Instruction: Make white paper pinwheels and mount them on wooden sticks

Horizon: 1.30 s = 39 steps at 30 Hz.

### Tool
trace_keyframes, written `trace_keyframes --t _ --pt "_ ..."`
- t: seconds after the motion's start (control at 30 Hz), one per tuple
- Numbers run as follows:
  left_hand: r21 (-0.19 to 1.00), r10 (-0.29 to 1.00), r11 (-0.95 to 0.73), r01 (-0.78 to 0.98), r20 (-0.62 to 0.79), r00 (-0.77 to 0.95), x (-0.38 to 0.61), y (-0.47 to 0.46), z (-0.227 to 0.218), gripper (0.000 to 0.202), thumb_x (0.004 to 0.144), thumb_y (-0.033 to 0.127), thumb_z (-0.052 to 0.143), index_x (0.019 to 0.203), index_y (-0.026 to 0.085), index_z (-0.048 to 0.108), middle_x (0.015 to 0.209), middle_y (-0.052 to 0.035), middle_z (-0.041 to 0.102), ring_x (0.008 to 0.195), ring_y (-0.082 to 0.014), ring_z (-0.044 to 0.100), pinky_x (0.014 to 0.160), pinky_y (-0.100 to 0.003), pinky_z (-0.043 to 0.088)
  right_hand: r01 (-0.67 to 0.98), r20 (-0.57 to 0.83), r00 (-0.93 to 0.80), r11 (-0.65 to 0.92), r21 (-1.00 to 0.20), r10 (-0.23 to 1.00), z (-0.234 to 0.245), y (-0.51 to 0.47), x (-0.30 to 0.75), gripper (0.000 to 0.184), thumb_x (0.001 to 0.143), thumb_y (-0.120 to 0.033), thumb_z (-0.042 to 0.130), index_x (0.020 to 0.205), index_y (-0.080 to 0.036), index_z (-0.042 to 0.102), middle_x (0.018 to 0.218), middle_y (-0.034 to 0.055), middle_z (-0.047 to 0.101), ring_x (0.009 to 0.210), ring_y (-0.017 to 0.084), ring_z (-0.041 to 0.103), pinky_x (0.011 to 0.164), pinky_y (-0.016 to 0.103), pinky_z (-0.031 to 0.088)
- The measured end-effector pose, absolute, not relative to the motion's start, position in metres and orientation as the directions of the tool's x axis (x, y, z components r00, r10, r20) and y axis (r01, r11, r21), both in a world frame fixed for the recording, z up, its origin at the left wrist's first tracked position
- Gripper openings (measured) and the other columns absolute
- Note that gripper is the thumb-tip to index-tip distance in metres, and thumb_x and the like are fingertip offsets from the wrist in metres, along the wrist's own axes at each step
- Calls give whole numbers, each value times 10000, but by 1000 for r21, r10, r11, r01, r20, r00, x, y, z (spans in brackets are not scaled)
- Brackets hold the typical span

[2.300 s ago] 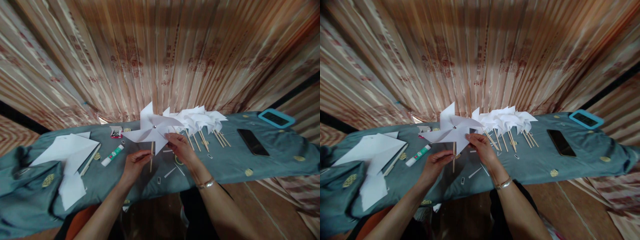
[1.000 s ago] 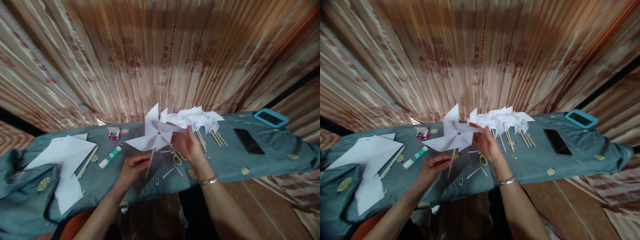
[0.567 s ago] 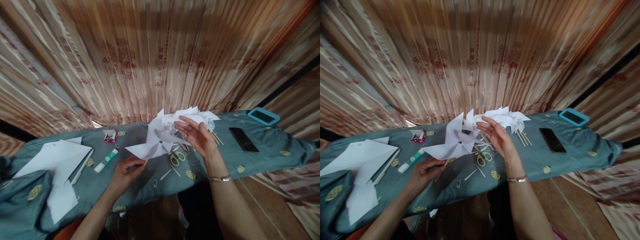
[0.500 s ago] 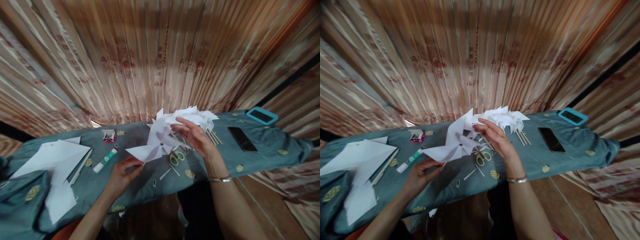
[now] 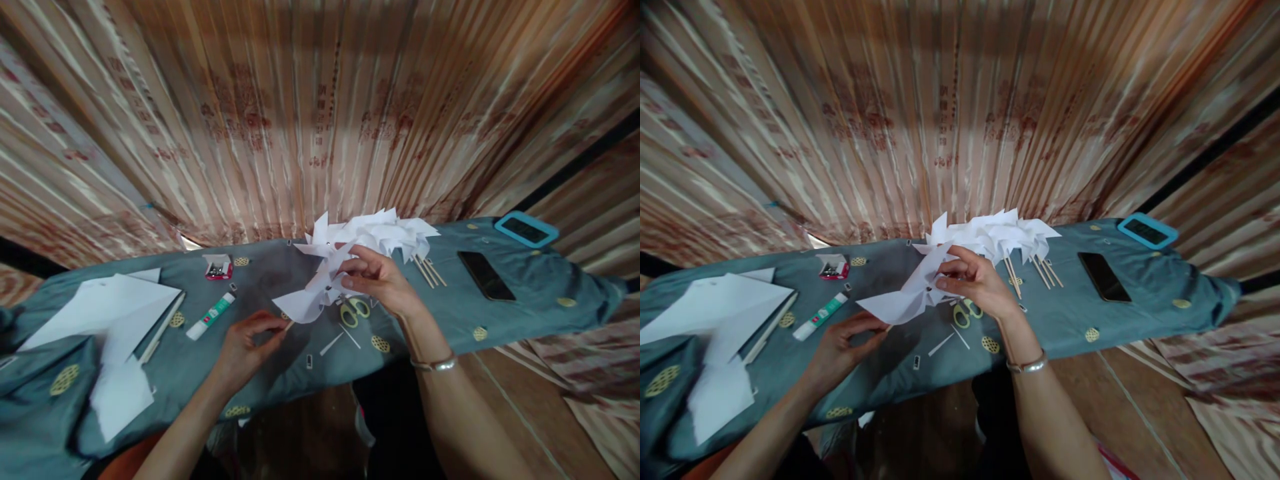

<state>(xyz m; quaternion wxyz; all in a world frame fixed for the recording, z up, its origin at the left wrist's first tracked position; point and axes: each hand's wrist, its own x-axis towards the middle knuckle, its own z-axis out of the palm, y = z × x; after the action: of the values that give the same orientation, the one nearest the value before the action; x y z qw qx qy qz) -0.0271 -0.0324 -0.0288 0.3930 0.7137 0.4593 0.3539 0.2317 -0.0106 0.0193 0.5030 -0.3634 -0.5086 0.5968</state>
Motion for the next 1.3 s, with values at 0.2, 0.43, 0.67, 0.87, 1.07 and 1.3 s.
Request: trace_keyframes --t 0.2,0.43,0.67,0.87,1.07,1.3 --pt "905 931 -231 358 99 350 -25 -32 -30 126 734 264 655 754 194 757 775 -50 718 724 -183 670 687 -262 501 -218 81 -143 49 -975 986 15 -7 228 387 663 -243 803 1031 -247 683 794 -31 748 668 122 674 594 221 504" --pt "916 935 -207 345 82 344 -22 -31 -30 143 725 265 650 755 174 757 751 -59 702 689 -182 653 644 -264 488 -205 81 -70 66 -977 994 8 -3 226 376 628 -285 829 979 -250 700 784 -33 753 630 137 673 529 226 491" --pt "930 935 -189 316 73 347 -23 -30 -39 139 742 275 660 790 189 759 766 -49 689 694 -171 637 607 -248 478 -203 31 -49 21 -979 998 14 -3 223 396 602 -282 840 965 -226 691 756 -22 754 640 148 677 569 250 516" --pt "933 936 -198 300 90 340 -22 -30 -40 141 734 267 666 811 199 761 835 -57 682 755 -180 641 637 -257 495 -197 11 -44 2 -980 999 13 -2 224 427 601 -276 840 994 -220 684 768 -8 757 616 143 666 526 241 493" --pt "947 944 -137 289 37 327 -18 -32 -36 134 705 259 664 764 184 759 811 -65 691 738 -184 646 641 -264 498 -134 99 -69 89 -987 993 8 0 225 397 643 -378 815 989 -241 676 854 9 746 729 159 673 643 289 524" --pt "987 984 -35 158 6 180 -19 -28 -29 125 623 287 729 696 189 758 740 -42 699 706 -178 633 646 -263 498 -76 261 362 307 -949 895 1 0 244 436 739 -450 719 1131 -279 633 1264 52 631 1223 217 543 1016 383 414"
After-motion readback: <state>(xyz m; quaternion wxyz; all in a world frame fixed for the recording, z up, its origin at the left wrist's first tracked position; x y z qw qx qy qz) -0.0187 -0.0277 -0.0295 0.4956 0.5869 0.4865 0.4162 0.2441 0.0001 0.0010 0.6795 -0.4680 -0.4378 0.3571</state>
